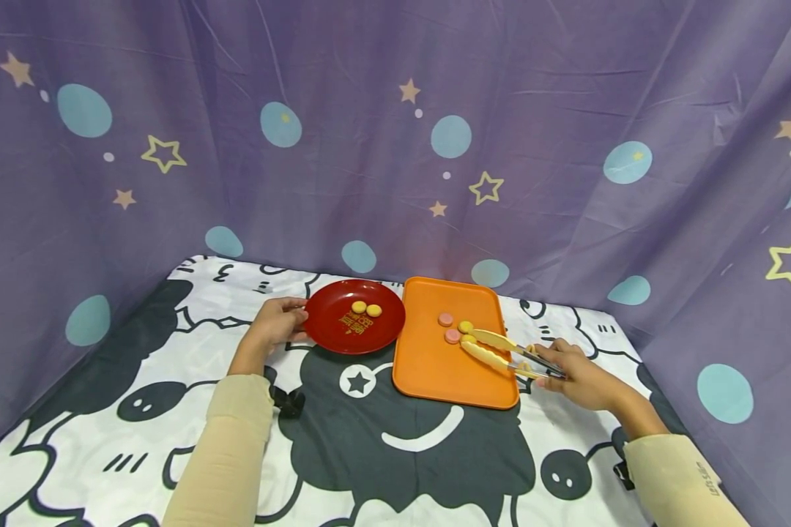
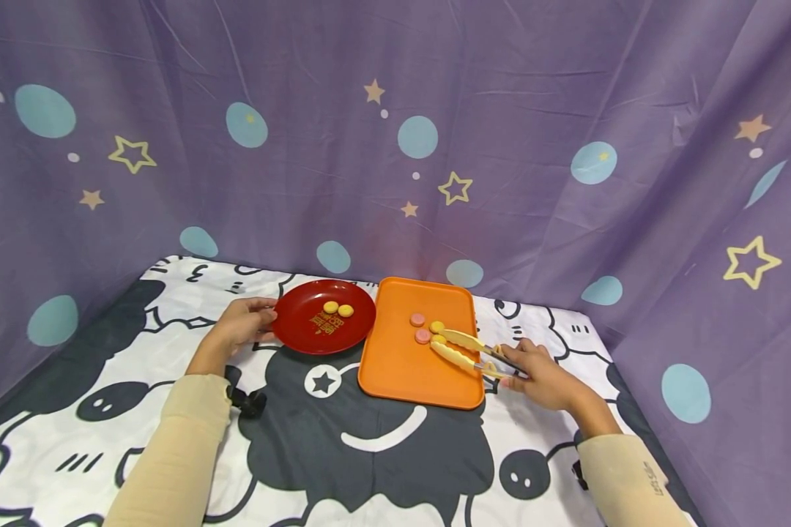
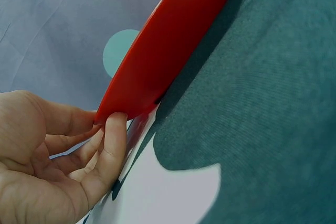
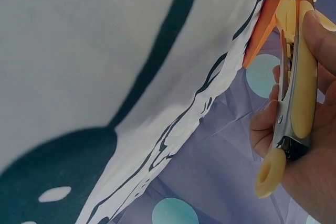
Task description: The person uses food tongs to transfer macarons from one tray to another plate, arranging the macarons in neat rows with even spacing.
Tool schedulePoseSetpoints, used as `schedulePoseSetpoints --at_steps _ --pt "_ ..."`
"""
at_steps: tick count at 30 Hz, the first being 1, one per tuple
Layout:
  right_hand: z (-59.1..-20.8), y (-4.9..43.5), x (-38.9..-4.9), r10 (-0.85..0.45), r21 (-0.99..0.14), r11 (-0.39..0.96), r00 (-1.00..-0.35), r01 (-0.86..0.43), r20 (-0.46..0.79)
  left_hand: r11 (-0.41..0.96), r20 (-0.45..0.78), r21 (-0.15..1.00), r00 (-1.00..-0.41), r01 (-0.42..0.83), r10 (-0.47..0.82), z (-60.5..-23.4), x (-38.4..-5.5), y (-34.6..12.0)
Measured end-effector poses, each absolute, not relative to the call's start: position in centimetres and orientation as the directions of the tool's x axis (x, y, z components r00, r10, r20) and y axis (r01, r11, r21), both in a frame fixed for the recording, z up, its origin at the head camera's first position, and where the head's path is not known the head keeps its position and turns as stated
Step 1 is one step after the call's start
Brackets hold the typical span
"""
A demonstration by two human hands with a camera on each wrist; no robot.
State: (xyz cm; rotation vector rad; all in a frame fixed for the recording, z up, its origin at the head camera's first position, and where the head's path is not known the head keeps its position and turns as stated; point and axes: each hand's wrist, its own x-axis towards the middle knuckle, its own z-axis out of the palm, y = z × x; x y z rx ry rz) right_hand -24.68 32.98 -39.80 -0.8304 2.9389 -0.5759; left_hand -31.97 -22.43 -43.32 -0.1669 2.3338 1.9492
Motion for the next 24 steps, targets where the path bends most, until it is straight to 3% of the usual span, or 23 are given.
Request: schedulePoseSetpoints --at_steps 24 --pt "-39.14 33.02 -24.58 -0.5 -0.322 0.795 -0.856 -0.514 0.13 0.177 -0.134 0.975 -0.991 -0.134 -0.012 -43.26 -31.85 -22.42"
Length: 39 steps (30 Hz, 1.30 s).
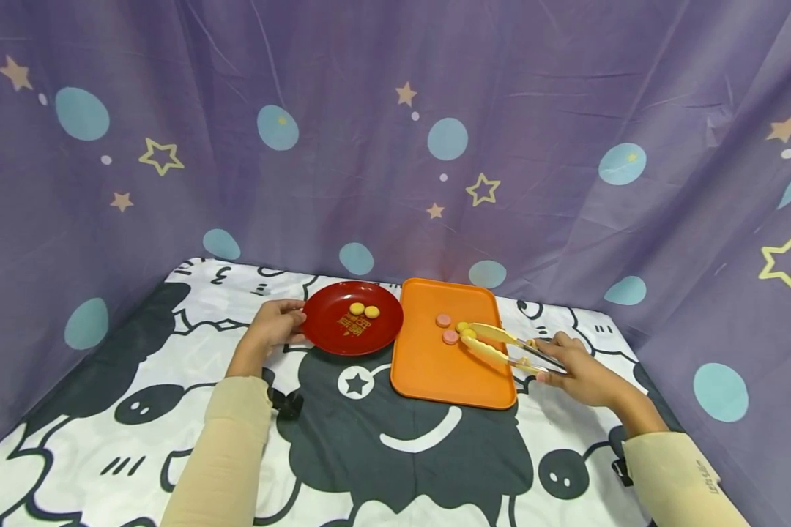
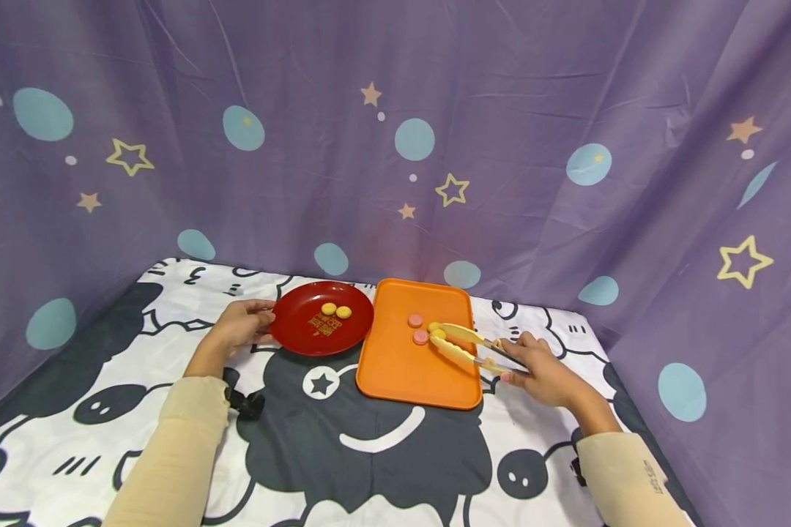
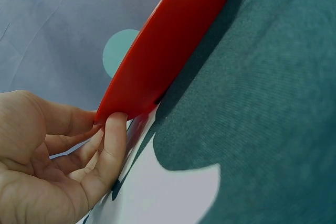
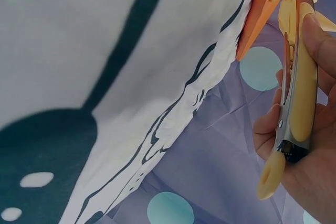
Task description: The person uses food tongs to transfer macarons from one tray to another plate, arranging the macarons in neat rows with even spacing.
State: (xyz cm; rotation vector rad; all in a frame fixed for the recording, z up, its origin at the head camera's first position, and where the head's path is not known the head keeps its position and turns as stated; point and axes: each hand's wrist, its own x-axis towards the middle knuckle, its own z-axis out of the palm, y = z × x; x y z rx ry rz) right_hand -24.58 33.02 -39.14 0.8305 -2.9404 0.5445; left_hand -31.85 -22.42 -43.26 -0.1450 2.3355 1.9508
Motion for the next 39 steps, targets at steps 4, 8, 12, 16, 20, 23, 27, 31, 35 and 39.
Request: schedulePoseSetpoints --at_steps 4,8,12,16,20,23,27,31,35,39 --pt "-38.8 32.9 -24.7 -0.512 -0.313 0.788 -0.847 -0.53 0.144 0.177 -0.135 0.975 -0.991 -0.135 -0.01 -43.3 -31.9 -22.4" --pt "-38.4 32.5 -24.8 -0.523 -0.296 0.782 -0.836 -0.549 0.167 0.183 -0.144 0.972 -0.989 -0.145 -0.018 -43.2 -31.8 -22.3" --pt "-38.1 32.3 -25.0 -0.538 -0.288 0.77 -0.822 -0.569 0.186 0.186 -0.15 0.971 -0.988 -0.151 -0.02 -43.1 -31.7 -22.2" --pt "-37.8 32.1 -25.3 -0.546 -0.291 0.763 -0.816 -0.577 0.188 0.186 -0.154 0.97 -0.988 -0.154 -0.017 -43.2 -31.7 -22.2" --pt "-37.4 31.6 -25.7 -0.542 -0.298 0.768 -0.823 -0.567 0.171 0.187 -0.15 0.971 -0.989 -0.15 -0.013 -43.4 -31.7 -22.2" --pt "-37.1 31.1 -25.9 -0.539 -0.3 0.771 -0.827 -0.561 0.161 0.19 -0.148 0.971 -0.989 -0.148 -0.015 -43.3 -31.6 -22.2" --pt "-36.6 30.4 -26.2 -0.54 -0.307 0.769 -0.827 -0.561 0.158 0.191 -0.149 0.97 -0.989 -0.149 -0.017 -43.3 -31.6 -22.3" --pt "-36.2 29.5 -26.5 -0.538 -0.319 0.767 -0.829 -0.557 0.153 0.187 -0.149 0.971 -0.989 -0.149 -0.016 -43.3 -31.6 -22.3" --pt "-35.8 28.6 -26.9 -0.536 -0.319 0.771 -0.832 -0.551 0.143 0.183 -0.145 0.972 -0.989 -0.146 -0.017 -43.2 -31.7 -22.3" --pt "-35.5 27.7 -27.4 -0.554 -0.311 0.761 -0.82 -0.569 0.143 0.183 -0.154 0.971 -0.988 -0.156 -0.026 -43.2 -31.7 -22.3"
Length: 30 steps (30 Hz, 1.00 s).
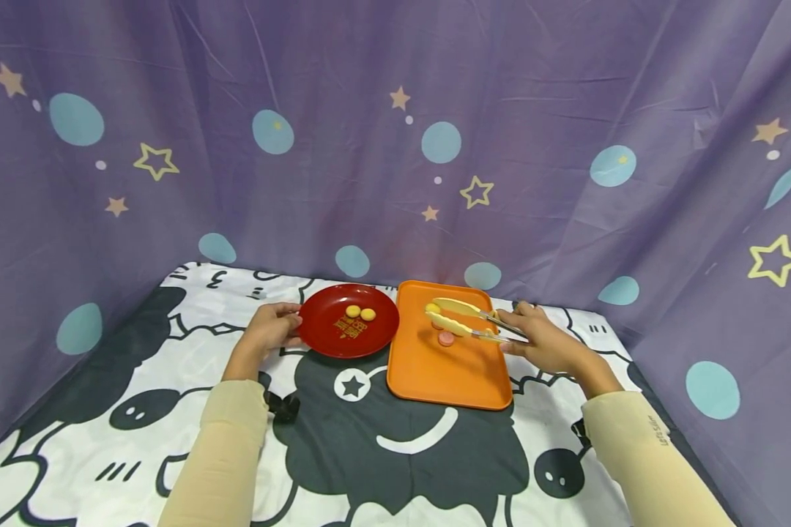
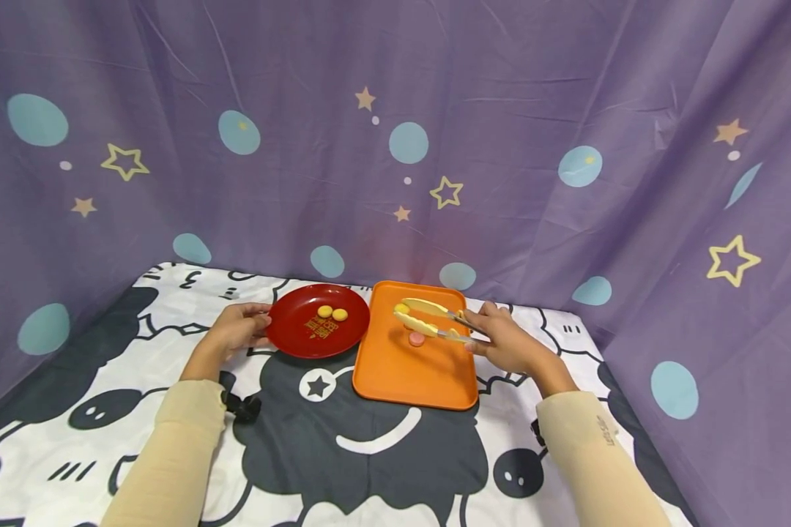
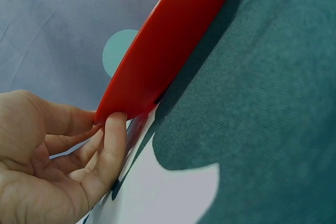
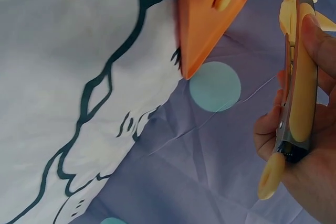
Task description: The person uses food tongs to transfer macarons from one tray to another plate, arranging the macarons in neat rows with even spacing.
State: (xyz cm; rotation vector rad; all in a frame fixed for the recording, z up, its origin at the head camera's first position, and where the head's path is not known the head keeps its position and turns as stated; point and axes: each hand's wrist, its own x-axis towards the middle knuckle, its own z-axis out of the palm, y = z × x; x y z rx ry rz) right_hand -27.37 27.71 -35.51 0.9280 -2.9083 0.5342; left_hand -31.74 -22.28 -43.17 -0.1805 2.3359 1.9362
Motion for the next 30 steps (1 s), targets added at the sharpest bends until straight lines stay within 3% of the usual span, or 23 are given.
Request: schedulePoseSetpoints --at_steps 8,18,30 --pt "-35.4 26.0 -28.5 -0.593 -0.318 0.728 -0.79 -0.608 0.152 0.183 -0.146 0.972 -0.989 -0.147 -0.017 -43.4 -31.9 -22.4" --pt "-35.4 23.6 -29.3 -0.589 -0.363 0.727 -0.801 -0.583 0.105 0.193 -0.154 0.969 -0.988 -0.153 -0.011 -43.2 -31.9 -22.3" --pt "-36.3 20.7 -30.4 -0.648 -0.362 0.678 -0.753 -0.64 0.117 0.204 -0.157 0.966 -0.987 -0.157 -0.019 -43.2 -31.8 -22.4"
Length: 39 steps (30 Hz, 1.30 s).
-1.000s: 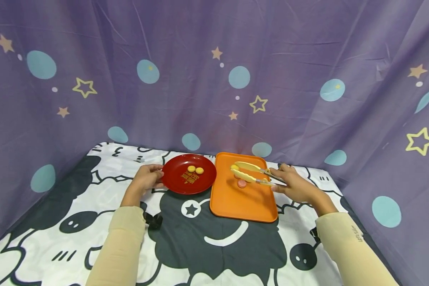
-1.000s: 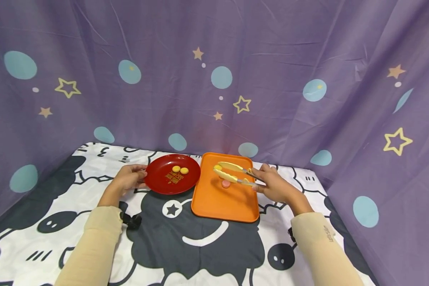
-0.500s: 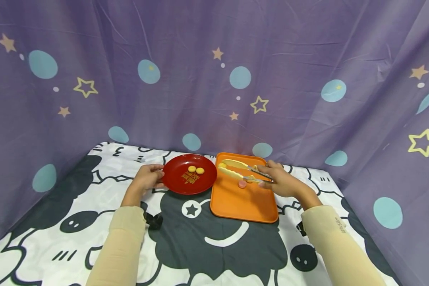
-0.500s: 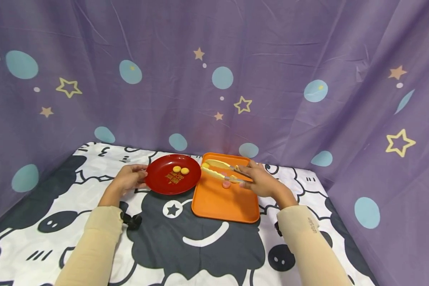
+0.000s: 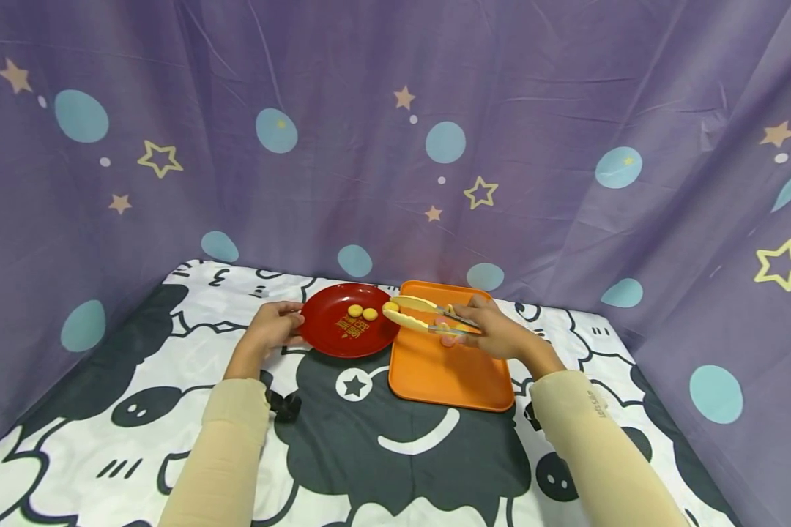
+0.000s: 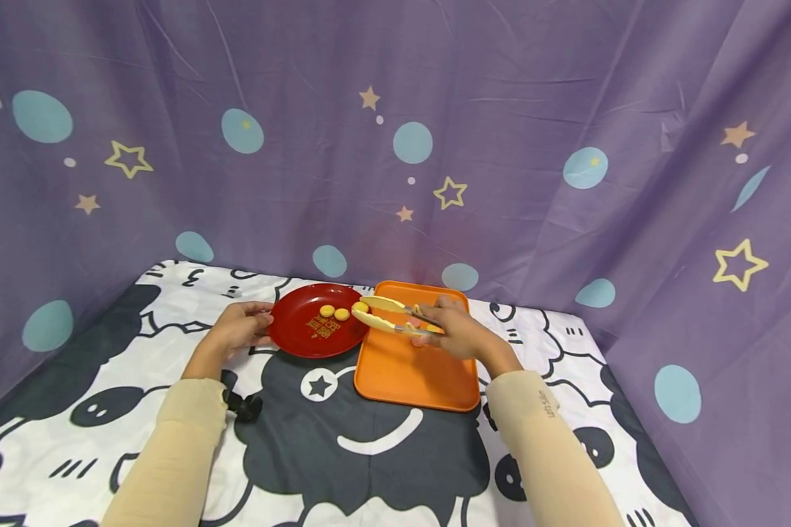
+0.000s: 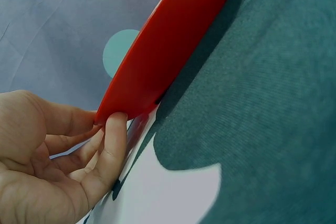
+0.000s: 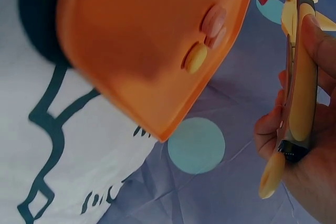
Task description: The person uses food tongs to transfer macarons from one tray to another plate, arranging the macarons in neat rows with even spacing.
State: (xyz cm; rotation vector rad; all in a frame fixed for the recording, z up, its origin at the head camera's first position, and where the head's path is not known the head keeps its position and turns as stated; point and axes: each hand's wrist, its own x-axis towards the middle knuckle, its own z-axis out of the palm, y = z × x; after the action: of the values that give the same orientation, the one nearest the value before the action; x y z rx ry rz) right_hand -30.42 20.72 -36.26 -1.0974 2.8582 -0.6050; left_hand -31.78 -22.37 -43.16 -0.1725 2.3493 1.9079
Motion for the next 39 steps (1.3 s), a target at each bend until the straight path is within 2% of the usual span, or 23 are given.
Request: schedulePoseSetpoints --at_steps 15,33,39 --pt "-36.0 16.5 -31.4 -0.64 -0.334 0.709 -0.765 -0.621 0.065 0.196 -0.155 0.968 -0.988 -0.156 -0.019 -43.3 -31.9 -22.4" --pt "-36.0 12.1 -32.8 -0.689 -0.249 0.705 -0.724 -0.664 -0.019 0.2 -0.15 0.968 -0.988 -0.154 -0.033 -43.1 -32.0 -22.4" --pt "-36.2 11.3 -32.9 -0.672 -0.254 0.724 -0.738 -0.641 -0.055 0.204 -0.162 0.965 -0.986 -0.165 -0.034 -43.2 -31.9 -22.4"
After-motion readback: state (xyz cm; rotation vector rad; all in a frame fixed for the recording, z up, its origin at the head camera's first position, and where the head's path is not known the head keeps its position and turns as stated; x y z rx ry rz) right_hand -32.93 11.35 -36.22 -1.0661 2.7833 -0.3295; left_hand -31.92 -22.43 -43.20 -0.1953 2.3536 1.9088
